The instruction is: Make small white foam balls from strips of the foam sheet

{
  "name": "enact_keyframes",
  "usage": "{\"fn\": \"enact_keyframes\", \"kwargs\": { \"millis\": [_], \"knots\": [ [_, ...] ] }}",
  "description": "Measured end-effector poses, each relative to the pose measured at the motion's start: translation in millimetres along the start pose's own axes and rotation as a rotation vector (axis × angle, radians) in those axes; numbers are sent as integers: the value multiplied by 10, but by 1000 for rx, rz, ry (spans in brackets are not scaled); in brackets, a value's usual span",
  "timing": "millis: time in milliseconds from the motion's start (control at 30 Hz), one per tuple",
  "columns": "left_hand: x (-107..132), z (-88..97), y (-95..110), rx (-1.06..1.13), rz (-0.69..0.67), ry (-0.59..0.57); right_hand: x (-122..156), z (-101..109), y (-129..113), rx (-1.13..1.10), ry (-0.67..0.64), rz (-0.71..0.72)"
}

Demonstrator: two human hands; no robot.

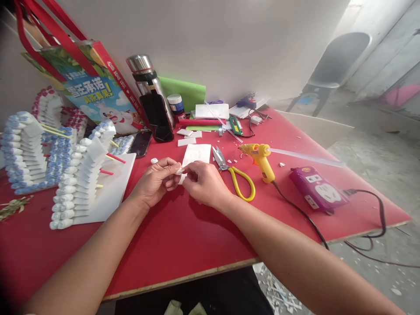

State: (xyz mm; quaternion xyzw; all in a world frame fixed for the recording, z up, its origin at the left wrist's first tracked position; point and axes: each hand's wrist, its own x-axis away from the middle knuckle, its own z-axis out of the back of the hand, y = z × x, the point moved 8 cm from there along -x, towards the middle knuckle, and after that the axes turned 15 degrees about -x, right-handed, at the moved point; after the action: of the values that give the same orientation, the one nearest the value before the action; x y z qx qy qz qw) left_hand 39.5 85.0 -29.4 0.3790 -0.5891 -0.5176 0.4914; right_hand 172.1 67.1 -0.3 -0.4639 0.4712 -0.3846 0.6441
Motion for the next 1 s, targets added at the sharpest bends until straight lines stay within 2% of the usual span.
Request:
{"fn": "enact_keyframes", "kwargs": {
  "millis": [167, 267, 400, 600, 700, 867, 1000],
  "knots": [
    [-10, -54, -14, 266, 60, -118, 10, 4, 73, -400, 9, -309],
    [3, -91, -1, 387, 77, -186, -8, 20, 13, -529, 8, -311],
    [19, -106, 6, 408, 66, -211, -25, 40, -10, -587, 8, -271],
    [18, -78, 47, 312, -19, -195, -26, 49, -8, -621, 12, -256],
    [13, -27, 97, 225, -105, -148, -38, 78, 20, -636, 41, -253],
    [56, -18, 197, 7, -234, -73, -72, 164, 72, -665, 113, -216],
    [115, -49, 289, -187, -346, -1, -83, 200, 60, -652, 120, -201]
  ]
}}
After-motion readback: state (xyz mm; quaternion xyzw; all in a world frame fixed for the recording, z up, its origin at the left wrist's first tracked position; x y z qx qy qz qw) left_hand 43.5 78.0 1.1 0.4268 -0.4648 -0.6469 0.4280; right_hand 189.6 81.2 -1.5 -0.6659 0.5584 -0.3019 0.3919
